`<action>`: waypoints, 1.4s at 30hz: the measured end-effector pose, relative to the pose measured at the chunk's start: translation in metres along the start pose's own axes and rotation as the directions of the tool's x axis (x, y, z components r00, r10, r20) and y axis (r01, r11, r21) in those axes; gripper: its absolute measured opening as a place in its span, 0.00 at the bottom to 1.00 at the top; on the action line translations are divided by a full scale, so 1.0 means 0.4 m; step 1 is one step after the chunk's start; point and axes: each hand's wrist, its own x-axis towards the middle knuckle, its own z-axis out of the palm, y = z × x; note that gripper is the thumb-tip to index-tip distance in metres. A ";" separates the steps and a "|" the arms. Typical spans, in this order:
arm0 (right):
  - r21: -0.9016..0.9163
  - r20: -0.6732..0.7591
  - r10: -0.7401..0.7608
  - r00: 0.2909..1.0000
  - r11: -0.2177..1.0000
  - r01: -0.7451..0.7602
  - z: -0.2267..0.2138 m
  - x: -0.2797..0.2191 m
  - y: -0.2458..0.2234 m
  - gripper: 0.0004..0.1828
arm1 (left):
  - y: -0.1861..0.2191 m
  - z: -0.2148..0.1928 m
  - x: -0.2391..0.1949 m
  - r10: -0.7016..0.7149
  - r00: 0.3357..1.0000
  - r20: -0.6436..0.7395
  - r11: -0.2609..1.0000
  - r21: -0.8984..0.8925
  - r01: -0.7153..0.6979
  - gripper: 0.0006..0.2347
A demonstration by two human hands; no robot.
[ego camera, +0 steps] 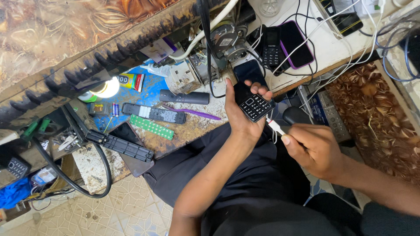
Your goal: The person uses a screwdriver to work on a green circuit board held in their left hand. They then pick up a black feature phone, connect a white charging cable, and briefly interact with the phone's keypad. Finally, they return to the circuit board and use a soldering iron to work on its surface.
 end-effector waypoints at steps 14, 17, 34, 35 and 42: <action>0.065 -0.004 0.015 1.000 0.998 -0.014 0.017 0.018 -0.008 0.28 | -0.010 0.009 -0.008 -0.014 0.999 -0.035 1.000 -0.024 0.013 0.24; 0.079 0.004 0.029 1.000 0.996 -0.029 0.016 0.017 -0.006 0.28 | -0.009 0.013 -0.009 0.006 0.999 -0.041 1.000 -0.003 -0.006 0.24; 0.003 0.064 0.116 0.991 0.993 -0.116 0.028 0.010 0.020 0.26 | 0.002 0.018 -0.015 0.245 0.968 0.048 0.951 0.182 -0.250 0.18; 0.003 0.064 0.116 0.991 0.993 -0.116 0.029 0.012 0.018 0.26 | 0.003 0.021 -0.016 0.246 0.968 0.048 0.951 0.183 -0.251 0.18; 0.009 0.061 0.104 0.993 0.994 -0.105 0.032 0.014 0.012 0.26 | 0.004 0.022 -0.019 0.261 0.964 0.051 0.944 0.197 -0.266 0.18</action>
